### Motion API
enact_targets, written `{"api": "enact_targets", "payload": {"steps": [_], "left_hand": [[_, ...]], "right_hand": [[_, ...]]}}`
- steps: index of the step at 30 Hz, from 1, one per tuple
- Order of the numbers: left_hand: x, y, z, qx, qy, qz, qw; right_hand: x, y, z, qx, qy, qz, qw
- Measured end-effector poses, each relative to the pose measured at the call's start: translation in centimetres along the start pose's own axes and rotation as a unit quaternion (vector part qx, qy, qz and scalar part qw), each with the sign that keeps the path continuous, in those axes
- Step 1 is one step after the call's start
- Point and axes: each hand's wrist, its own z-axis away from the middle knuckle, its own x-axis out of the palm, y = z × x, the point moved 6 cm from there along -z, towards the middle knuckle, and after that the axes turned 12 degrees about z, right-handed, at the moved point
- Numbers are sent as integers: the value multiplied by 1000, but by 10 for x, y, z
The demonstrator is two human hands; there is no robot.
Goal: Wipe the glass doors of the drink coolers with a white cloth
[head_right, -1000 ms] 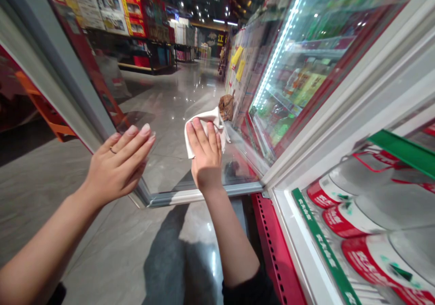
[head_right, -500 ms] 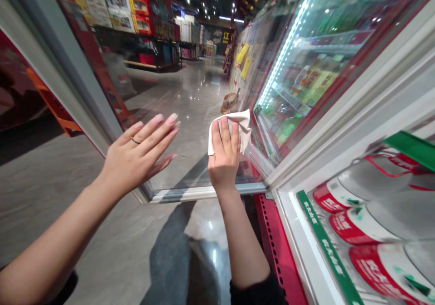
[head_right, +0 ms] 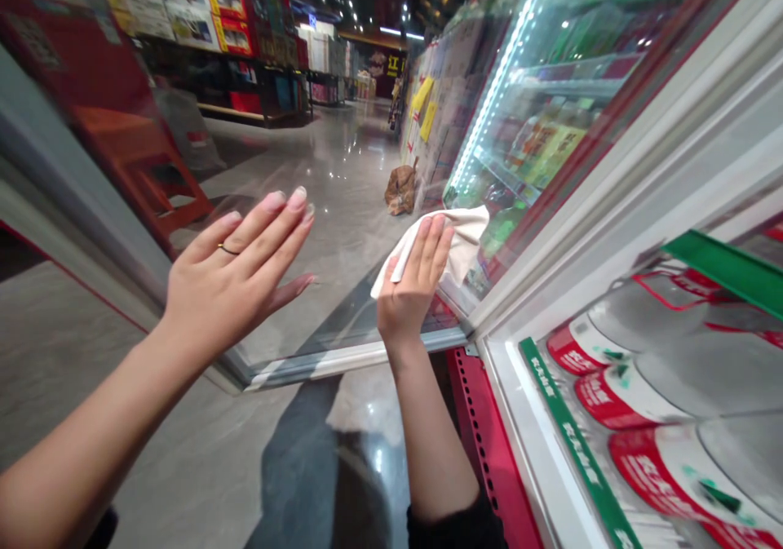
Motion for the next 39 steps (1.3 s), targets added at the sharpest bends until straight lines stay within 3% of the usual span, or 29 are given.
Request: {"api": "enact_targets", "payload": {"steps": [4,7,12,16,20,23,28,30,33,37,39], "left_hand": [[-1,2,-2,20,-9,-26,999],[3,-1,-5,29,-13,-44,999],[12,-16,-9,43,-3,-36,998],[20,-33,-16,42,0,-14,999],[27,-52,-25,55,7,4,998],[35,-68,-31,62,7,9,998],[44,-86,-38,64,-2,6,998],[46,-90,-40,53,-18,-6,998],[48,-95,-40,43,-42,-48,997],[50,-101,-40,57,-37,-96,993],[49,-101,-39,80,-22,-102,991]], "right_hand": [[14,-10,18,-77,-65,53,993],[22,5,43,-133,-88,83,984],[28,43,45,-55,-51,102,992],[37,37,25,-13,-56,97,994],[54,15,14,-99,-153,94,979],[61,18,17,-159,-194,92,964],[51,68,13,-16,-105,117,987],[50,75,7,17,-84,108,990],[58,61,-3,8,-101,91,991],[64,31,9,-95,-156,79,980],[63,32,21,-119,-167,80,976]]}}
